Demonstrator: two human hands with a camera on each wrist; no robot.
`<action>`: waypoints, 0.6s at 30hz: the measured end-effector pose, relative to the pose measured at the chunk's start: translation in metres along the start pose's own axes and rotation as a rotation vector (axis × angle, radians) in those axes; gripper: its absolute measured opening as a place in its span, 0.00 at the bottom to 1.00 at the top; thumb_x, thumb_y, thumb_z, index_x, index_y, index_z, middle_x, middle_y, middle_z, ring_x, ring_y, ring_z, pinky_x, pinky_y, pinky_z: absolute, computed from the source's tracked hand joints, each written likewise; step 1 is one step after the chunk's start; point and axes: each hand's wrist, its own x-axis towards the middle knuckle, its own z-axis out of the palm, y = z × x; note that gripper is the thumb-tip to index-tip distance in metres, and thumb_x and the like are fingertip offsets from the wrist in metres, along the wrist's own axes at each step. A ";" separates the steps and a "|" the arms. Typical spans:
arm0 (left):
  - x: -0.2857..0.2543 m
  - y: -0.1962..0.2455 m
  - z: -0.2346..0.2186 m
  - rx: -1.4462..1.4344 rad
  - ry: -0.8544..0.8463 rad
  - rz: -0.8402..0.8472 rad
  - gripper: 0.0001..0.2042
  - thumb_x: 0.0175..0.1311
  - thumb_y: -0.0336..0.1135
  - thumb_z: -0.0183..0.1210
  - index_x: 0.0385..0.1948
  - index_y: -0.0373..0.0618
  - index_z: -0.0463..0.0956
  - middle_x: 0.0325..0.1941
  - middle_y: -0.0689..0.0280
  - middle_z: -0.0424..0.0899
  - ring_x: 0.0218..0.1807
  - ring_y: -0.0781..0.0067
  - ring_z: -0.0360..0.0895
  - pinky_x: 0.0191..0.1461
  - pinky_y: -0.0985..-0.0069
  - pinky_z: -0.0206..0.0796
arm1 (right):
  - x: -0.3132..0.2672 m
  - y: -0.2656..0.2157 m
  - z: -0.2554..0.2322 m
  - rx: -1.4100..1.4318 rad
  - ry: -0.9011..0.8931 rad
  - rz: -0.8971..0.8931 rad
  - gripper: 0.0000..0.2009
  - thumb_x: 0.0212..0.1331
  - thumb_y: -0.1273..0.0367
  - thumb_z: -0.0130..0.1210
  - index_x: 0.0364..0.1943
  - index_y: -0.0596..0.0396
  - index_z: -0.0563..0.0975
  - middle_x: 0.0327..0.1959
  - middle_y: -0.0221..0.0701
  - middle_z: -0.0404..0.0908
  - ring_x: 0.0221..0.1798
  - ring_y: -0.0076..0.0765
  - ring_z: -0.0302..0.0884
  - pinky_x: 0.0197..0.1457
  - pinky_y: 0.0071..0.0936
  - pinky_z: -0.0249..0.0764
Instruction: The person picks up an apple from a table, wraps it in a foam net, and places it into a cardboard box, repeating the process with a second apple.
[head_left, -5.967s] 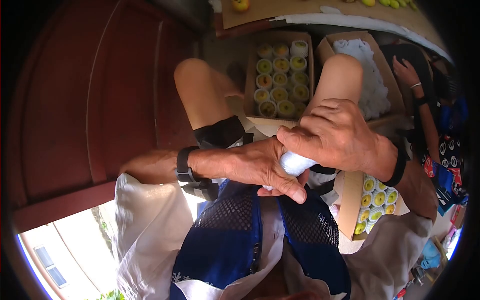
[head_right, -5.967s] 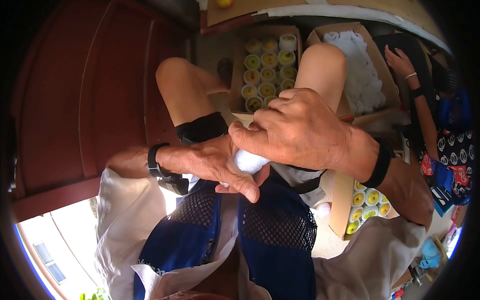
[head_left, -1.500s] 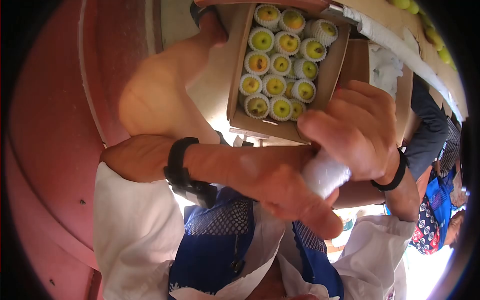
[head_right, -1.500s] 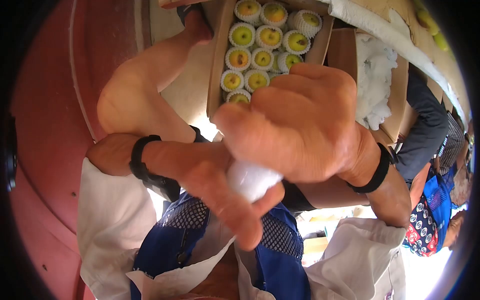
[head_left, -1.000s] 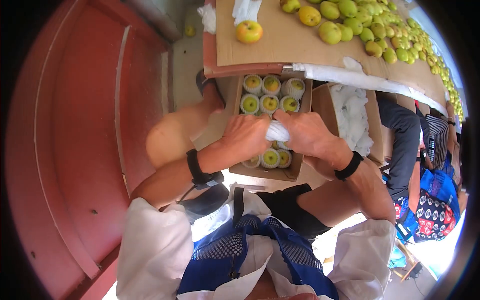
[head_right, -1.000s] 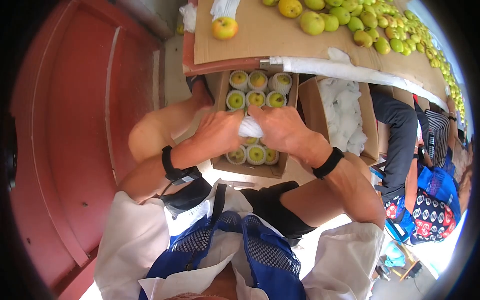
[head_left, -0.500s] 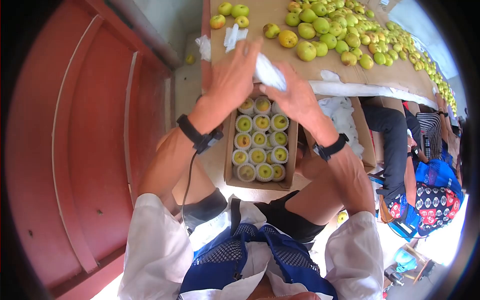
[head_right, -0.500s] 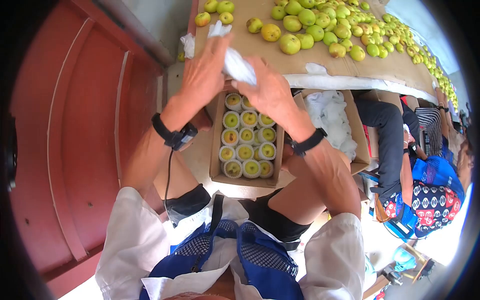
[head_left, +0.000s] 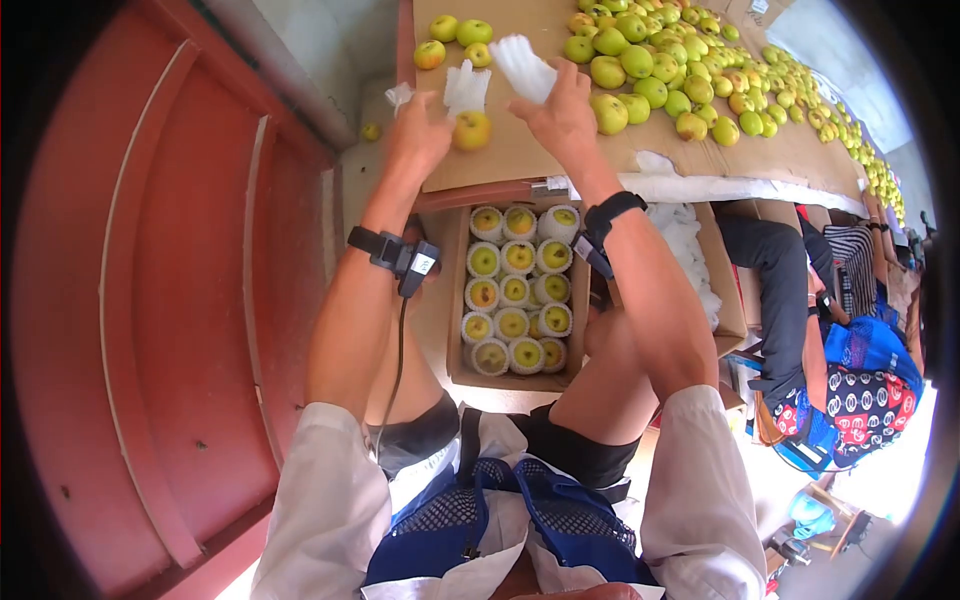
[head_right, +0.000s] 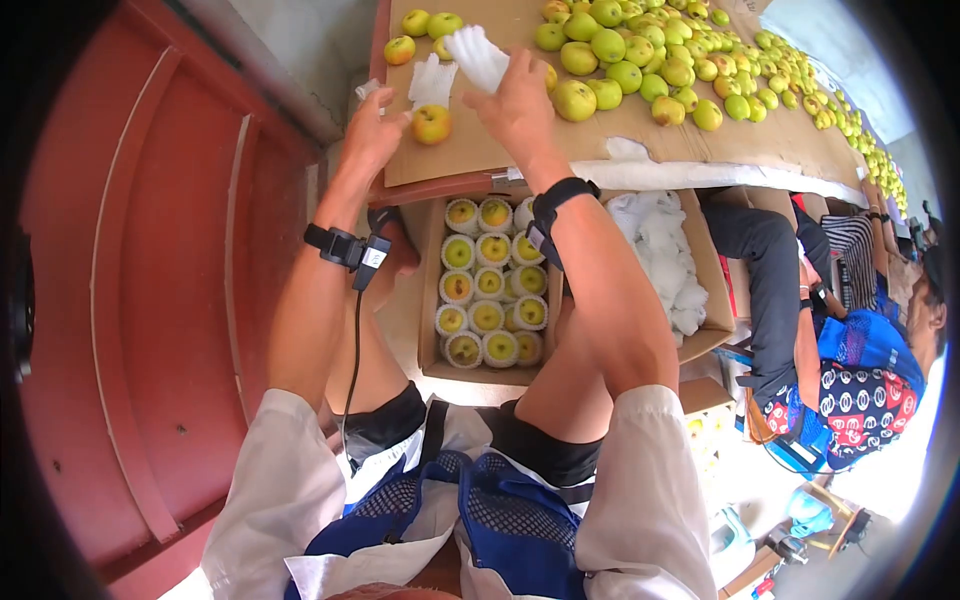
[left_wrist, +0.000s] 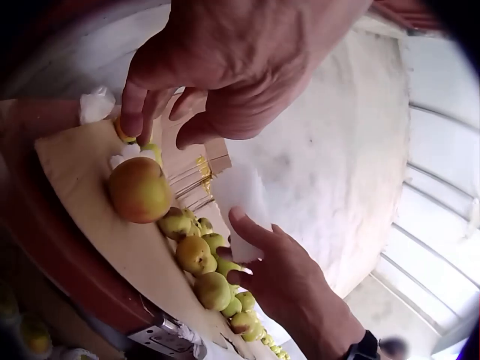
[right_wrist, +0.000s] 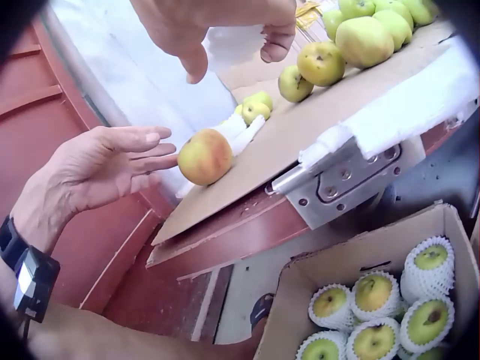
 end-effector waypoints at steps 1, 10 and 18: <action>0.000 0.000 0.001 -0.009 -0.039 -0.011 0.27 0.67 0.36 0.62 0.68 0.40 0.69 0.70 0.49 0.74 0.65 0.55 0.78 0.70 0.63 0.66 | 0.001 0.002 0.006 -0.008 -0.019 -0.002 0.37 0.52 0.56 0.71 0.64 0.56 0.68 0.58 0.52 0.73 0.58 0.59 0.76 0.62 0.46 0.74; -0.001 -0.007 0.003 -0.073 -0.155 -0.004 0.24 0.67 0.33 0.59 0.65 0.39 0.72 0.68 0.49 0.77 0.70 0.54 0.74 0.73 0.65 0.64 | 0.001 0.036 0.026 0.015 -0.174 0.037 0.27 0.61 0.58 0.63 0.61 0.58 0.74 0.58 0.55 0.77 0.60 0.60 0.77 0.63 0.46 0.73; -0.008 0.000 -0.004 -0.083 -0.119 -0.047 0.21 0.68 0.31 0.55 0.63 0.37 0.74 0.65 0.47 0.79 0.69 0.52 0.75 0.71 0.64 0.65 | 0.009 0.058 0.007 0.041 0.010 -0.026 0.17 0.67 0.63 0.57 0.55 0.58 0.78 0.52 0.49 0.84 0.54 0.57 0.82 0.60 0.44 0.76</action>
